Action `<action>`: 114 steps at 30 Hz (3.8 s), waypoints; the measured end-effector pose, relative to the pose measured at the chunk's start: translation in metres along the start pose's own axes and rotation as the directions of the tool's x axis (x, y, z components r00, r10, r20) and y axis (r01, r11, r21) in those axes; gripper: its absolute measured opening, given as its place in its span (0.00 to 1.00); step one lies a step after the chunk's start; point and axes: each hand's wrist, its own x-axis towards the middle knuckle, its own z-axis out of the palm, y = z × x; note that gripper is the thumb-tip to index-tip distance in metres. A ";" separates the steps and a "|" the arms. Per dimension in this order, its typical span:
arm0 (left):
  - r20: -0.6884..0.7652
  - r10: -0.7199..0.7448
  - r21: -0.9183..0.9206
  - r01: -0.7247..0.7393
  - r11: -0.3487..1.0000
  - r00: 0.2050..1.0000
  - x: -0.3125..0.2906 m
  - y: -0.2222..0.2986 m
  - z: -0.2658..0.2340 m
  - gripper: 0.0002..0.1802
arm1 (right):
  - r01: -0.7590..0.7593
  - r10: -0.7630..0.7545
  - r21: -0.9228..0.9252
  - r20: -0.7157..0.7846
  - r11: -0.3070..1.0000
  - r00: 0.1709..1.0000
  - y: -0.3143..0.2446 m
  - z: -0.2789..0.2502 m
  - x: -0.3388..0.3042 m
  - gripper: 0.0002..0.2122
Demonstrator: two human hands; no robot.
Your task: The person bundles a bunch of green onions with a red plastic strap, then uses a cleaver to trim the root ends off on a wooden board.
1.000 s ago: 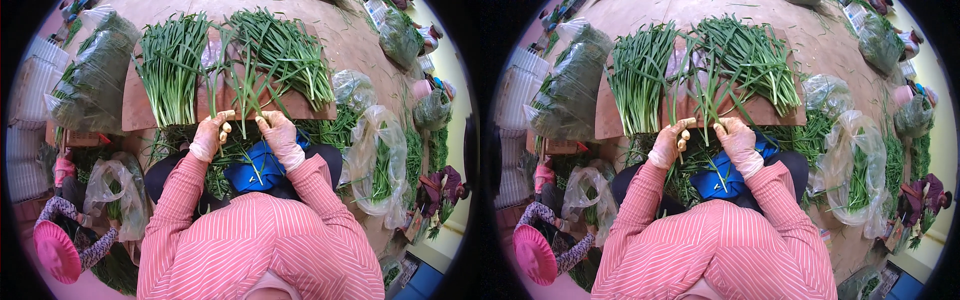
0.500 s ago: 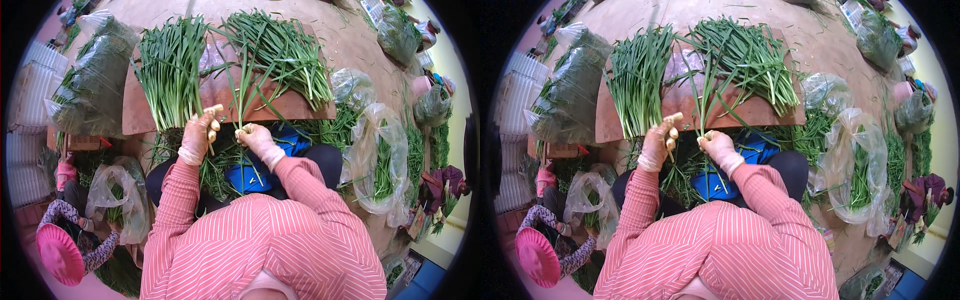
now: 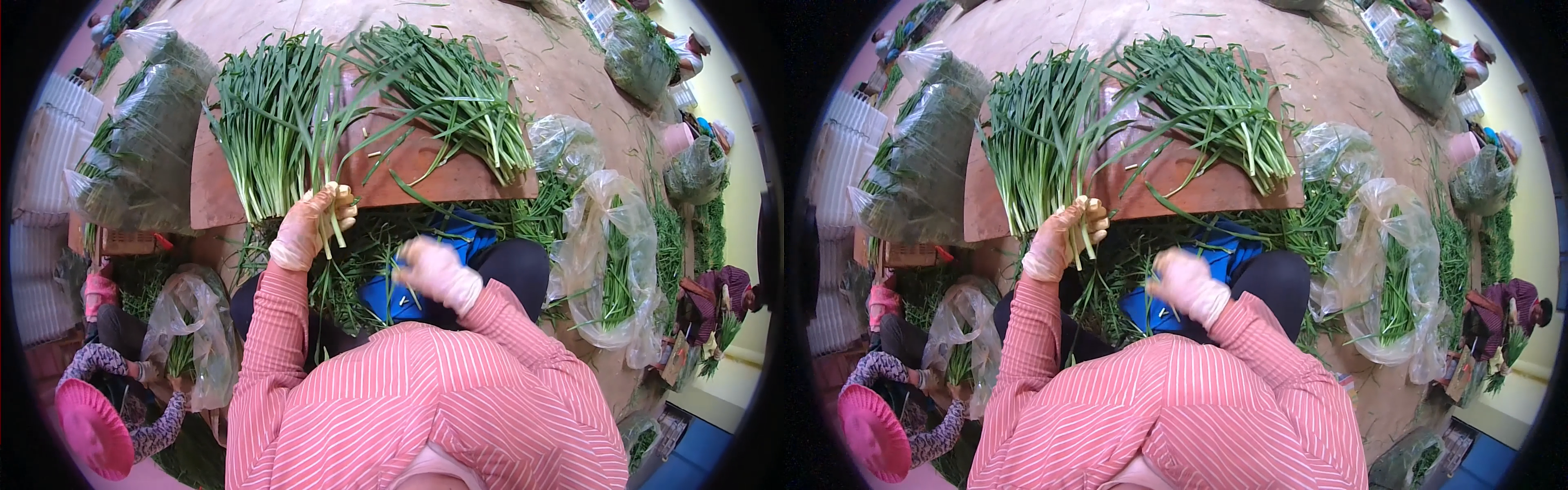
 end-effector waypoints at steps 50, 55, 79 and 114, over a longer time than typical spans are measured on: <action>-0.247 0.830 0.540 -0.640 0.547 0.500 -0.037 0.085 -0.009 0.19 | 0.383 -0.380 -0.055 -0.324 0.922 0.867 -0.061 -0.008 0.032 0.10; -0.362 0.709 0.658 -0.373 0.654 0.605 0.014 0.118 -0.059 0.25 | 0.236 -0.231 -0.016 -0.288 0.972 0.929 -0.034 -0.011 0.027 0.10; 0.135 0.882 0.824 -0.546 0.153 0.452 0.077 0.083 -0.023 0.20 | -0.651 0.489 -0.157 -0.538 0.743 0.687 0.068 -0.127 0.038 0.21; 0.233 -0.025 -0.238 0.082 0.968 0.972 0.010 -0.071 0.050 0.18 | -0.209 0.183 0.391 0.103 0.896 0.978 0.004 -0.009 0.001 0.24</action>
